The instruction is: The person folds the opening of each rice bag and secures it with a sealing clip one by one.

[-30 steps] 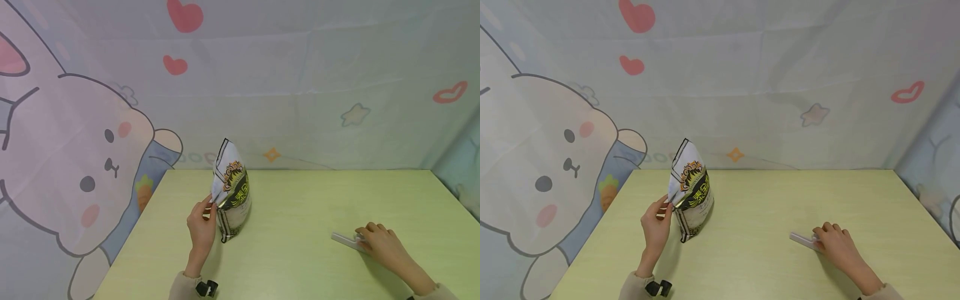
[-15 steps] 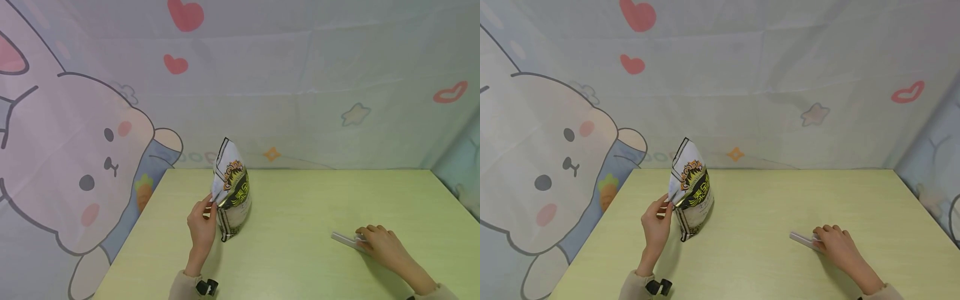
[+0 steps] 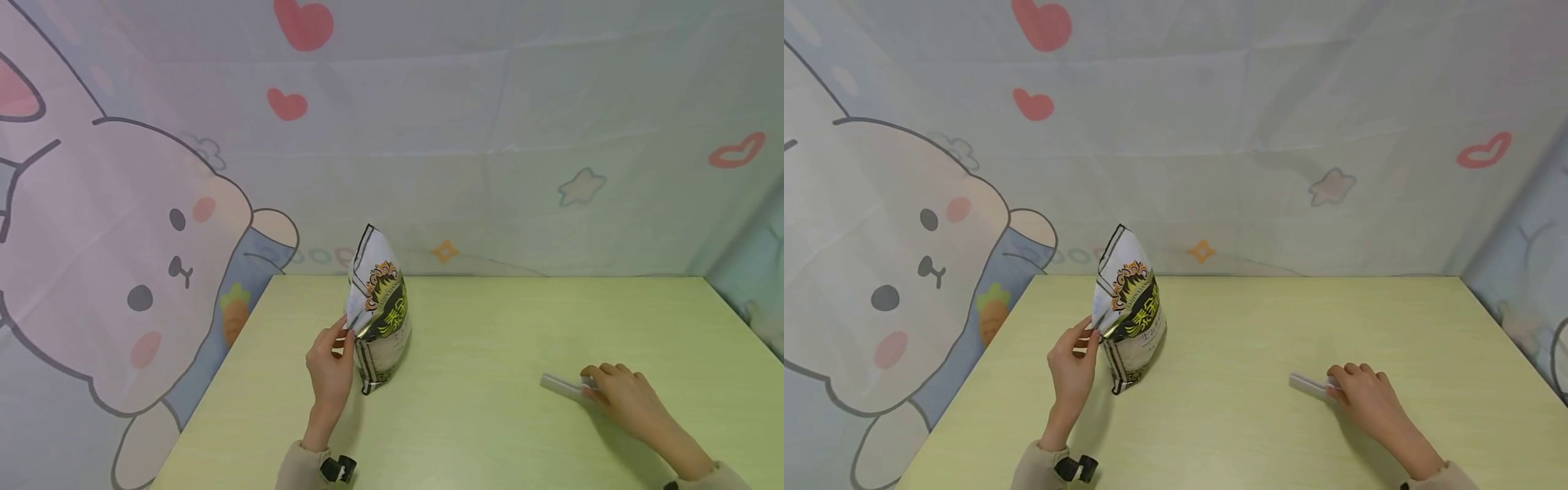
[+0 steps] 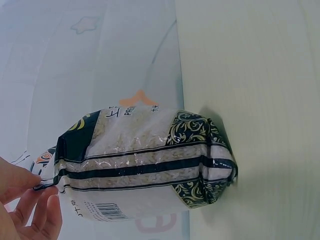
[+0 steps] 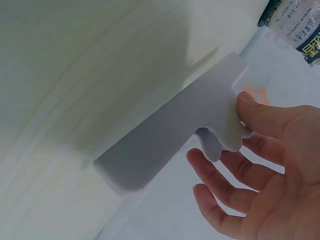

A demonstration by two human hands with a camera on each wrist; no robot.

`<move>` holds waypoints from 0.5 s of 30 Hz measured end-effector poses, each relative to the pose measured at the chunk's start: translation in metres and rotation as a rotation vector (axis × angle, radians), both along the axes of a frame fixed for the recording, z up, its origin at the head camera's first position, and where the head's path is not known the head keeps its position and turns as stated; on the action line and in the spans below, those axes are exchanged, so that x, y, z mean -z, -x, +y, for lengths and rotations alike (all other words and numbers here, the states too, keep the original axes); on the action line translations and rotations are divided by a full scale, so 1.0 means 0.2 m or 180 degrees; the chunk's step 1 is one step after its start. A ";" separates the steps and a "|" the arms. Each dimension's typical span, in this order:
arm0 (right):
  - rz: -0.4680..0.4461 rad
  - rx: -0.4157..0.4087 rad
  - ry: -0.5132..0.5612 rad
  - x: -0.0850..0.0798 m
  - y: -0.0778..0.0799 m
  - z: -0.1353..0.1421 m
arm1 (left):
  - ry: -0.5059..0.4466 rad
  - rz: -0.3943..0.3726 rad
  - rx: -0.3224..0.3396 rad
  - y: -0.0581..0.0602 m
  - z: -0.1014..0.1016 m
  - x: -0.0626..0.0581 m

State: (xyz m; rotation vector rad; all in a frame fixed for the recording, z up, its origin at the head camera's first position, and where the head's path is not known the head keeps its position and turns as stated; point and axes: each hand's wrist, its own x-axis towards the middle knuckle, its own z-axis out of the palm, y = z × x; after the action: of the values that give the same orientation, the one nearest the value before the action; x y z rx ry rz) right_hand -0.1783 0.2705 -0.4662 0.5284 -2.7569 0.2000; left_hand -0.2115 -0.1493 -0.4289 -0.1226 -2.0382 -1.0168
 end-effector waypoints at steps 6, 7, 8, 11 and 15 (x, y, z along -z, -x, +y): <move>0.0175 -0.0062 0.0044 -0.02 0.01 -0.01 | 0.0000 0.0004 0.0002 0.00 0.00 0.00; 0.0219 -0.0077 0.0044 -0.03 0.01 -0.01 | -0.0007 -0.0002 0.0002 0.00 0.00 0.00; 0.0273 -0.0098 0.0044 -0.03 0.01 -0.01 | -0.0011 -0.0005 0.0000 0.00 0.00 0.00; 0.0397 -0.0137 0.0052 -0.04 0.02 -0.02 | -0.0021 -0.0013 -0.0009 0.00 0.00 -0.01; 0.0537 -0.0167 0.0065 -0.06 0.02 -0.03 | -0.0021 -0.0026 -0.0003 0.00 0.00 -0.01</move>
State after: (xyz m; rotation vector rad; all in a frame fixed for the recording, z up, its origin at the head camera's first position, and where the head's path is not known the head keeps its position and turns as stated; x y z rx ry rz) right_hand -0.1821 0.2642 -0.4549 0.5849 -2.5769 0.1869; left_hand -0.2110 -0.1487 -0.4267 -0.1140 -2.0419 -1.0249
